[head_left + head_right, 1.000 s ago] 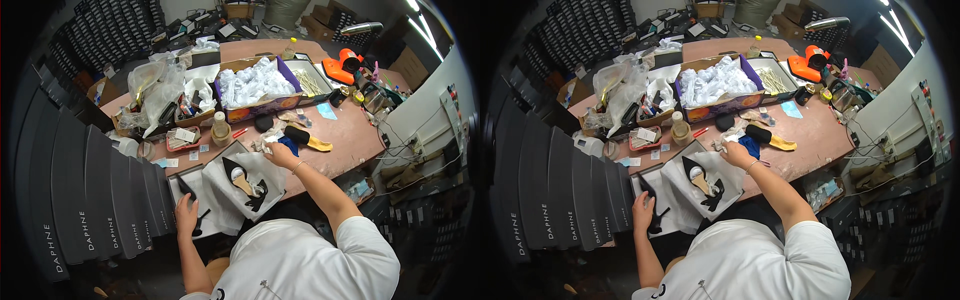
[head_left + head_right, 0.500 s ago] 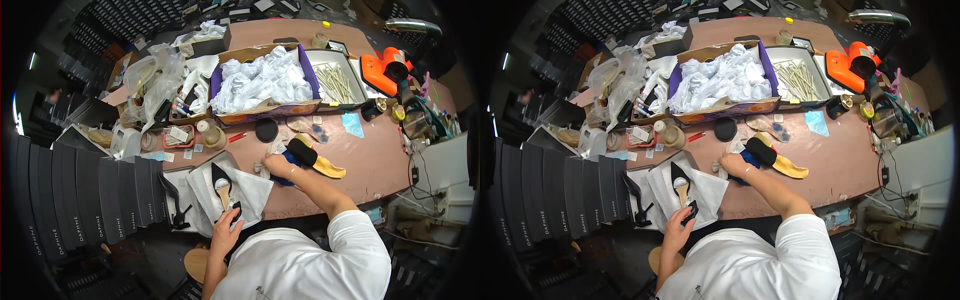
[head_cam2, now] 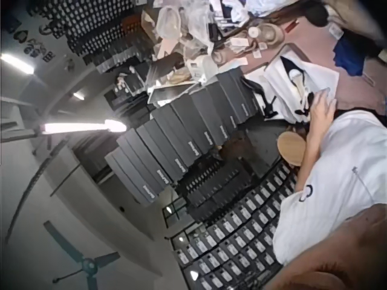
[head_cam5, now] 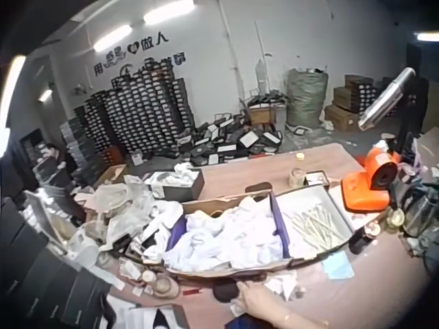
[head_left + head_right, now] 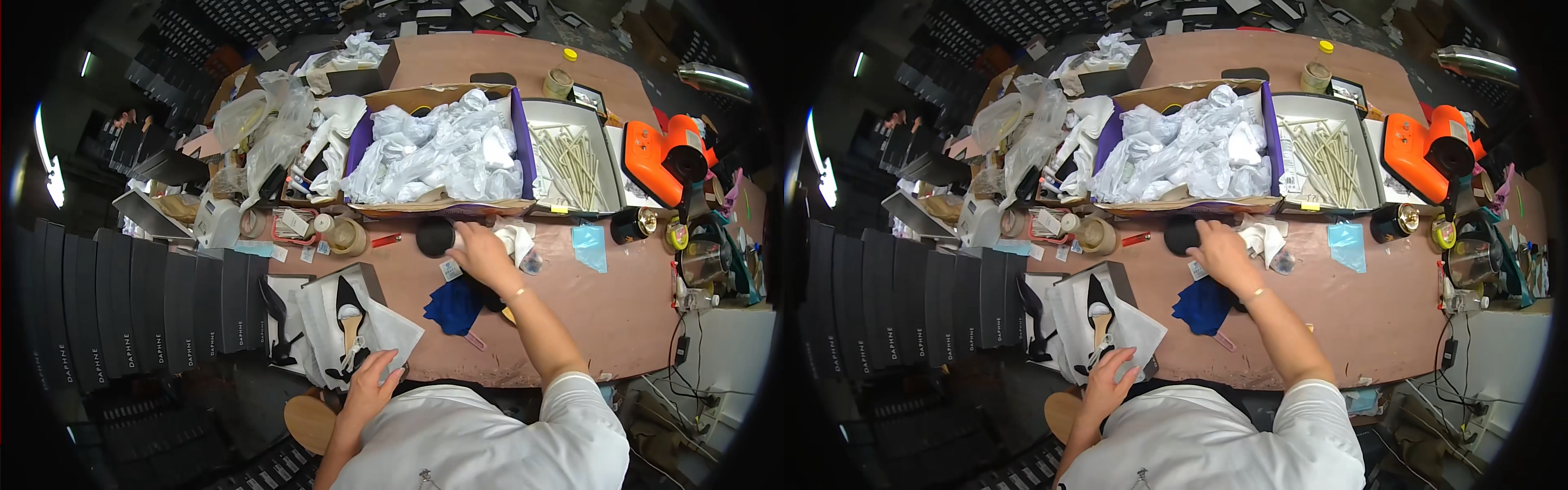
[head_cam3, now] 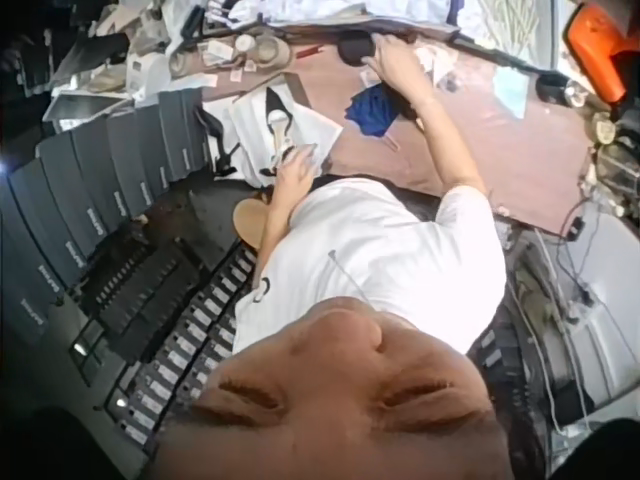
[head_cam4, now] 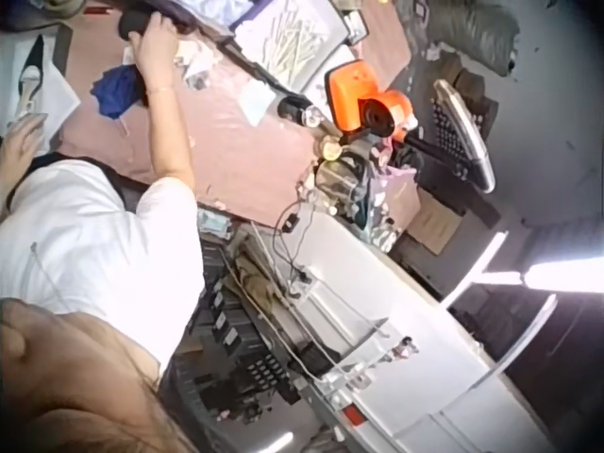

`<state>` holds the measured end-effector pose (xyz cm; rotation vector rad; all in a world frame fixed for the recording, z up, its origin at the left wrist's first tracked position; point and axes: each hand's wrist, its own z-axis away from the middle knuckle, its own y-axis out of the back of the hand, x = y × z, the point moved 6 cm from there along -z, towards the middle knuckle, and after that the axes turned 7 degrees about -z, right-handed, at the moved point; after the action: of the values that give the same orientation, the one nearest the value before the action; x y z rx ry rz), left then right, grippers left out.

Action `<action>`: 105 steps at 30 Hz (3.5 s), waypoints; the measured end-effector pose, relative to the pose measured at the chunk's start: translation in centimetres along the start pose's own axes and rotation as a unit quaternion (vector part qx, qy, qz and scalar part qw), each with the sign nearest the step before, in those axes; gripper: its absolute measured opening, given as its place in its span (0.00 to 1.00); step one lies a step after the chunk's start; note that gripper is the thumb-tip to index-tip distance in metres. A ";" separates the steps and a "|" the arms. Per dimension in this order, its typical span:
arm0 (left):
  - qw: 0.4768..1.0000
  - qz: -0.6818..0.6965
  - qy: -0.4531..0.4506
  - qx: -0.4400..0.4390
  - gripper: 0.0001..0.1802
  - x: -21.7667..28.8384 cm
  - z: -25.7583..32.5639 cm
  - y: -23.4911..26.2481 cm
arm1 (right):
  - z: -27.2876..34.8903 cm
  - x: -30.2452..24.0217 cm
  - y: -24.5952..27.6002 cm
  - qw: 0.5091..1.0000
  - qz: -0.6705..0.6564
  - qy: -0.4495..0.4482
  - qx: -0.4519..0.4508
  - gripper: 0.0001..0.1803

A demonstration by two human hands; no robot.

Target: Packing finished high-heel shoes into boxes, including cleaning and wrapping with tissue paper.

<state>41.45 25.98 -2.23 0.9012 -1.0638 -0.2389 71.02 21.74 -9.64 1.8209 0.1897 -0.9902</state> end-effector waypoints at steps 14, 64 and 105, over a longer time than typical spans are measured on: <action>0.996 0.091 -0.012 -0.013 0.21 -2.3 -2.1 -0.7 | -1.7 1.6 -11.7 0.990 0.069 -0.121 0.030 0.56; 0.547 0.787 0.228 -0.172 0.36 -3.8 -1.0 -2.4 | 6.7 -14.2 -5.4 0.683 -0.703 -0.074 -0.186 0.77; 0.590 0.775 0.222 -0.042 0.35 -6.0 0.5 -2.2 | 9.3 -19.2 -5.7 0.937 -0.178 0.203 -0.221 0.66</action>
<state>38.53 27.74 -7.63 -0.3227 -0.9861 1.3485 50.46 22.41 -1.61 1.5719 0.9503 -0.7201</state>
